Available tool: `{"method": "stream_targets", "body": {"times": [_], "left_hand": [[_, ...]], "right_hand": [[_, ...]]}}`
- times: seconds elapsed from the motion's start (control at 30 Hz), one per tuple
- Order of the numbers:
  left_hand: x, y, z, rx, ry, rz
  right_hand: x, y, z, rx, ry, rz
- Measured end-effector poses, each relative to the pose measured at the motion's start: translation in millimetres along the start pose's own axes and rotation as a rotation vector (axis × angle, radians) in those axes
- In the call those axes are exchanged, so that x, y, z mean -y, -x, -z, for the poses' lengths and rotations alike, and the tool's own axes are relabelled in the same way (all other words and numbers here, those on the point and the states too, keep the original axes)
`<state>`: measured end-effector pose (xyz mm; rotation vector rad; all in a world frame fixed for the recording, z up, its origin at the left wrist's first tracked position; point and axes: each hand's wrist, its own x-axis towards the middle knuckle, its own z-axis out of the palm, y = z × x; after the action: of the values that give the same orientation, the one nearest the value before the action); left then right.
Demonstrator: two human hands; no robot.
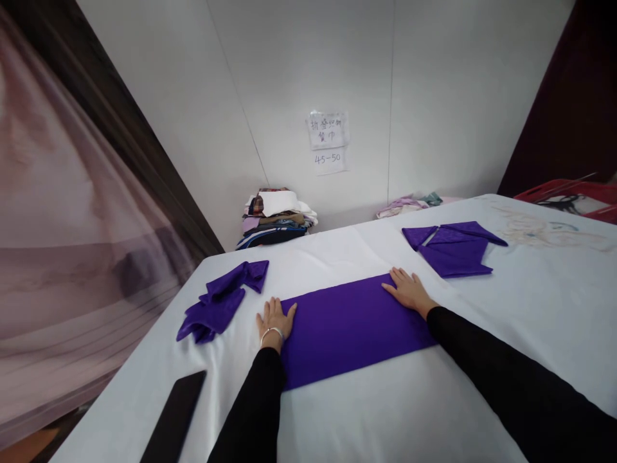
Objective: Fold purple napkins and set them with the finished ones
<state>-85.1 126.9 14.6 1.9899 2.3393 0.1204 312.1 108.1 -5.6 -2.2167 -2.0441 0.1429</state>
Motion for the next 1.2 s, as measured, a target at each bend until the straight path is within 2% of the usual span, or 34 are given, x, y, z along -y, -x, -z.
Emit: {"method": "stream_targets", "body": {"times": [0.13, 0.2, 0.27, 0.43, 0.5, 0.53, 0.6, 0.8, 0.93, 1.0, 1.07, 1.13, 1.2], "left_hand": [[-2.3, 13.7, 2.6, -0.012, -0.022, 0.029], [-10.6, 30.4, 1.7, -0.037, -0.056, -0.027], [-26.2, 52.0, -1.9, -0.041, -0.074, -0.130], [-71.3, 101.2, -13.3, -0.002, -0.073, -0.338], [-73.9, 109.8, -13.5, -0.007, -0.078, -0.359], [-69.7, 111.2, -12.3, -0.015, -0.075, -0.345], [-51.7, 109.5, -8.3, -0.030, -0.062, -0.274], [22.7, 97.3, 2.8, 0.005, -0.069, -0.060], [46.4, 95.9, 5.8, -0.026, -0.088, -0.006], [47.3, 97.1, 8.1, -0.040, -0.105, 0.017], [38.1, 101.5, 10.6, -0.050, -0.126, 0.039], [15.6, 109.9, 11.2, -0.055, -0.136, 0.020], [-19.7, 121.0, 7.9, -0.057, -0.117, -0.083]], "right_hand": [[3.0, -1.8, 8.7, 0.035, -0.014, -0.023], [15.0, 3.2, 13.0, 0.048, -0.021, -0.055], [41.2, 17.3, 12.8, 0.028, -0.039, -0.019], [136.0, 76.6, -6.1, -0.022, -0.176, 0.354], [151.7, 92.5, -9.9, -0.034, -0.206, 0.427], [150.0, 96.4, -9.4, -0.040, -0.208, 0.433], [129.2, 97.8, -4.7, -0.047, -0.186, 0.384], [20.3, 92.9, 8.2, -0.069, -0.046, 0.097], [-18.7, 100.4, 9.0, -0.074, 0.013, 0.042], [-22.9, 104.1, 10.2, -0.079, 0.033, 0.029], [-14.0, 107.0, 11.8, -0.117, 0.048, 0.007], [10.9, 110.0, 12.5, -0.181, 0.043, 0.026], [50.2, 113.6, 11.0, -0.214, 0.001, 0.122]]}}
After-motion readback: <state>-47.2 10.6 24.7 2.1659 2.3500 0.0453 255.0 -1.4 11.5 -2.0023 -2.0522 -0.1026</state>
